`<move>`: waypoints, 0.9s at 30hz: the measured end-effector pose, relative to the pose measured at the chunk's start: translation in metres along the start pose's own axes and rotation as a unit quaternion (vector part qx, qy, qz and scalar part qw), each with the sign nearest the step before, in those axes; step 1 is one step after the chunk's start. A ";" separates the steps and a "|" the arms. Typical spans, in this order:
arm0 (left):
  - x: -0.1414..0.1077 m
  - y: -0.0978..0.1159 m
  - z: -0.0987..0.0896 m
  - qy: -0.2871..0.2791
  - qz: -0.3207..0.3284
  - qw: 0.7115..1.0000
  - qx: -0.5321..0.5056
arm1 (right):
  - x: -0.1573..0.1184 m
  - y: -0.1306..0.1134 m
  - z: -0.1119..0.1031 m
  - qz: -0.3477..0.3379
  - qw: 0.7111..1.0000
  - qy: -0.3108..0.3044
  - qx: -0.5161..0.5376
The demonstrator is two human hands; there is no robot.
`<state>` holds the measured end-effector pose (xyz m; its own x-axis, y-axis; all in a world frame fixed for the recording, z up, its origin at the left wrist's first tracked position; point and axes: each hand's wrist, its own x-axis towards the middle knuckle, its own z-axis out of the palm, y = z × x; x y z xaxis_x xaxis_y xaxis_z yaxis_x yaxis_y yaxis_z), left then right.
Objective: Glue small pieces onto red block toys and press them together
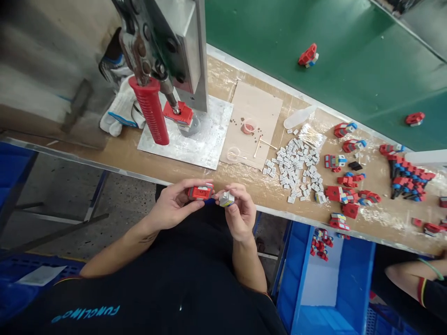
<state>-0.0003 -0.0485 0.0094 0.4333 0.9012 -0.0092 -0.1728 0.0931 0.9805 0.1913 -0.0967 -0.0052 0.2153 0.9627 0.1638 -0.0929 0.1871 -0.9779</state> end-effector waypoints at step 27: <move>-0.009 -0.039 0.013 0.226 0.228 0.891 0.319 | -0.004 -0.028 0.034 -0.083 0.928 -0.031 -0.362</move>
<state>0.0141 -0.0657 -0.0262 0.0203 0.8754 0.4830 0.3615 -0.4568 0.8128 0.1603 -0.0990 0.0263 0.1100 0.9460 0.3050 0.6190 0.1748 -0.7657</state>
